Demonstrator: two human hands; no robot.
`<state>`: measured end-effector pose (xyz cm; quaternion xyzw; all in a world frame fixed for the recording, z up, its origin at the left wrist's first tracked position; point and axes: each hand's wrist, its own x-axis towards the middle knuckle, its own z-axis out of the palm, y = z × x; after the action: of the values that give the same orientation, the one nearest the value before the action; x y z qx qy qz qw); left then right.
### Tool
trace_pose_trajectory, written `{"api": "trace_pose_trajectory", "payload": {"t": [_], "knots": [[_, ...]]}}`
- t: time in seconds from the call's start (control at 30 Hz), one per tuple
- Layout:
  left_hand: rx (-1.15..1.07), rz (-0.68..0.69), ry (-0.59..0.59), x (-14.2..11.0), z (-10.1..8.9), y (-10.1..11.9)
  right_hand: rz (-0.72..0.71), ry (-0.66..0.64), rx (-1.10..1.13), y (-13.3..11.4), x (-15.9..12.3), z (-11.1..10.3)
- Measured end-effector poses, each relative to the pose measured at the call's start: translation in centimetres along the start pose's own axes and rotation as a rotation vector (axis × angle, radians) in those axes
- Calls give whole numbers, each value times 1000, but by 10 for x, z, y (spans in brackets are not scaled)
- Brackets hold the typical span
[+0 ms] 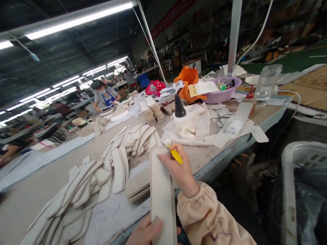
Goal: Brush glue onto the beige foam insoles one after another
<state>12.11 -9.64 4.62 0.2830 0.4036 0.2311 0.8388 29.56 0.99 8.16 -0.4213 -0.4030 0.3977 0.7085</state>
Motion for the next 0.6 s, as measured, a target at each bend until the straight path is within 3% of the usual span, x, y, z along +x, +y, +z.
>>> {"api": "trace_pose_trajectory", "payload": {"t": [0.27,0.6], "knots": [[-35,-39,-66,-16,8,8,-109,11,-116,5,-4,-6],[140,37,-66,4,-18,-11,-126,-30,-186,9,-6,-2]]}}
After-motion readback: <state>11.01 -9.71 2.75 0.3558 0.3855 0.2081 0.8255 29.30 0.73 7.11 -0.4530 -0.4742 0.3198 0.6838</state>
